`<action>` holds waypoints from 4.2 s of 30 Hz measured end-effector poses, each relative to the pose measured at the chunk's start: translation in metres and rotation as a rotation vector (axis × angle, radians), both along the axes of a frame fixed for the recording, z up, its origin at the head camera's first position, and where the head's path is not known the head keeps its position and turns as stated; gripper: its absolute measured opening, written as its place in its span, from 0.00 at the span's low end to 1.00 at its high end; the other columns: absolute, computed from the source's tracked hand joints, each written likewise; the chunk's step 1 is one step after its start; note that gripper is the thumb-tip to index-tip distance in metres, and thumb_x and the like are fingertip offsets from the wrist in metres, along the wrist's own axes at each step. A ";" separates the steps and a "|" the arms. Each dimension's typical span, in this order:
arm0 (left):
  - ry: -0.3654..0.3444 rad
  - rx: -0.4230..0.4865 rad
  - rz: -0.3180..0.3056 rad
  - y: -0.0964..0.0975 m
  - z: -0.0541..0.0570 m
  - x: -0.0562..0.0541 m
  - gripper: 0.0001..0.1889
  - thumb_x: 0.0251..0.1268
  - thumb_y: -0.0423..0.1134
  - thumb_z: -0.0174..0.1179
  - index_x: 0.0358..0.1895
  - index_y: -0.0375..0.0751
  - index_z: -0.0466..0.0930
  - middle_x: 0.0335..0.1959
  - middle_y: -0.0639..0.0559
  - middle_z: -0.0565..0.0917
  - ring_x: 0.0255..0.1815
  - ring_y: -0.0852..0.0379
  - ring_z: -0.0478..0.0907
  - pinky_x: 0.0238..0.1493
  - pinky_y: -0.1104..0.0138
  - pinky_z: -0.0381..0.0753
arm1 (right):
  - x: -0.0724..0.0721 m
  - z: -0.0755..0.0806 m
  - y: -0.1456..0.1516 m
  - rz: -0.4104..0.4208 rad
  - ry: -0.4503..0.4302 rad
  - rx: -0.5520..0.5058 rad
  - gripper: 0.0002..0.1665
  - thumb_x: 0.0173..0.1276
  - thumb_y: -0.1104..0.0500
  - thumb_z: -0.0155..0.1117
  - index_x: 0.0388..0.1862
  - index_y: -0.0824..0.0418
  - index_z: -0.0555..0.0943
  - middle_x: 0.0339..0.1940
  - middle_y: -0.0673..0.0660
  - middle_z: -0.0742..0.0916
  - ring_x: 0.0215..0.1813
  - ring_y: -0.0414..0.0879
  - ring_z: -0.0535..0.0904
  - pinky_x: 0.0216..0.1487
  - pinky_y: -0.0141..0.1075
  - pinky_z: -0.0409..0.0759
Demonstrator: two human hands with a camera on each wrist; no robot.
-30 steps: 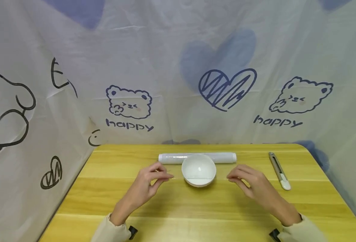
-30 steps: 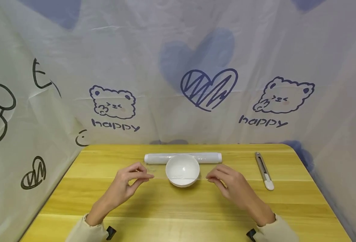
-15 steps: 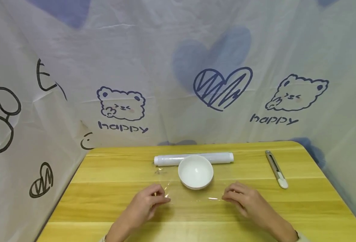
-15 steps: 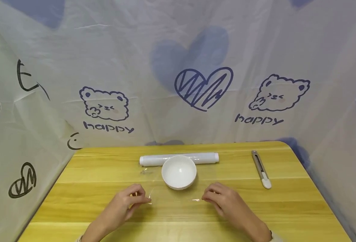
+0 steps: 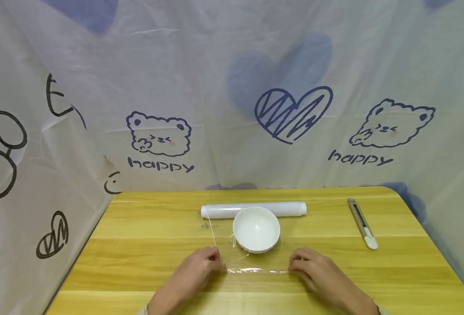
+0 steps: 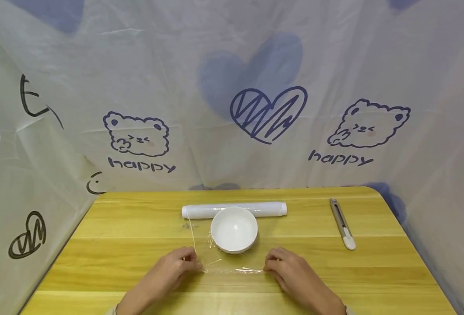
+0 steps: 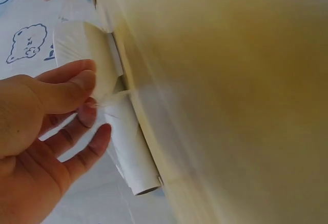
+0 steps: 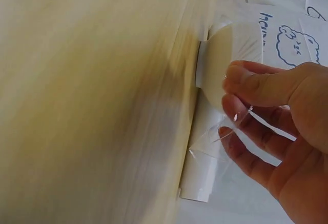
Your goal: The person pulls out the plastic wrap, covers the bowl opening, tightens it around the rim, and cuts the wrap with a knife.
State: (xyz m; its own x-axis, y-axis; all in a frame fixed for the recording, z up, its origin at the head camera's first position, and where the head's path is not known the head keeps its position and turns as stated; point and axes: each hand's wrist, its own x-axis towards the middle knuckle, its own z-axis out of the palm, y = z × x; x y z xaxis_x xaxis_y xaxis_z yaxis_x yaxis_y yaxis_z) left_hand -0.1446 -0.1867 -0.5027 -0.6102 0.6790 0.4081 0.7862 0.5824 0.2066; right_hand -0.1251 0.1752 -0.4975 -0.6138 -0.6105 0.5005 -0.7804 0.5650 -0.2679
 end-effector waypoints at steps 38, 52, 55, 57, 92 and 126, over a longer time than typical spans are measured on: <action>-0.935 0.322 0.203 0.013 0.027 -0.022 0.20 0.78 0.32 0.57 0.63 0.19 0.74 0.58 0.30 0.82 0.59 0.34 0.80 0.59 0.46 0.81 | -0.036 0.000 -0.026 -0.316 -0.649 -0.164 0.10 0.73 0.66 0.66 0.50 0.65 0.87 0.45 0.56 0.90 0.46 0.48 0.86 0.47 0.41 0.86; -1.138 0.706 0.129 0.034 0.001 -0.043 0.21 0.79 0.22 0.43 0.70 0.14 0.62 0.64 0.24 0.75 0.63 0.37 0.78 0.63 0.50 0.79 | -0.059 -0.015 -0.040 -0.206 -1.034 -0.644 0.19 0.77 0.74 0.50 0.60 0.88 0.71 0.43 0.70 0.88 0.45 0.56 0.86 0.41 0.39 0.88; -1.186 0.784 0.129 0.036 -0.004 -0.046 0.21 0.79 0.22 0.44 0.70 0.14 0.62 0.62 0.25 0.77 0.59 0.45 0.80 0.62 0.51 0.80 | -0.061 -0.018 -0.042 -0.218 -1.074 -0.709 0.19 0.77 0.74 0.49 0.59 0.89 0.70 0.45 0.73 0.87 0.46 0.55 0.87 0.44 0.39 0.88; -1.211 0.823 0.128 0.037 -0.008 -0.047 0.21 0.79 0.22 0.44 0.70 0.14 0.62 0.61 0.25 0.77 0.57 0.49 0.80 0.62 0.52 0.80 | -0.062 -0.019 -0.044 -0.225 -1.105 -0.758 0.20 0.76 0.74 0.48 0.60 0.90 0.69 0.47 0.76 0.86 0.46 0.53 0.87 0.46 0.39 0.88; -1.513 1.205 0.091 0.042 -0.010 -0.044 0.29 0.87 0.40 0.31 0.78 0.20 0.45 0.77 0.23 0.54 0.79 0.32 0.53 0.77 0.47 0.60 | -0.058 -0.008 -0.039 -0.220 -1.324 -0.873 0.43 0.87 0.43 0.37 0.70 0.87 0.61 0.59 0.79 0.81 0.56 0.58 0.86 0.56 0.46 0.84; -1.672 1.849 0.151 0.089 0.030 0.025 0.38 0.85 0.46 0.29 0.76 0.19 0.23 0.78 0.19 0.29 0.81 0.29 0.30 0.81 0.47 0.38 | -0.058 -0.009 -0.056 -0.251 -1.404 -0.962 0.40 0.85 0.43 0.44 0.69 0.81 0.66 0.45 0.62 0.89 0.47 0.47 0.87 0.53 0.41 0.86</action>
State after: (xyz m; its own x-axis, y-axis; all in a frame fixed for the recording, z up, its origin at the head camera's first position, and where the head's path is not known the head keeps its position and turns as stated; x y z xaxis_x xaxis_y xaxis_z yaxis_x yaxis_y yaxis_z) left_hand -0.1199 -0.0980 -0.4731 -0.8755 0.3156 -0.3659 -0.4601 -0.7757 0.4320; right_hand -0.1831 0.1190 -0.5068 -0.8944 -0.2645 -0.3607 0.4043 -0.1330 -0.9049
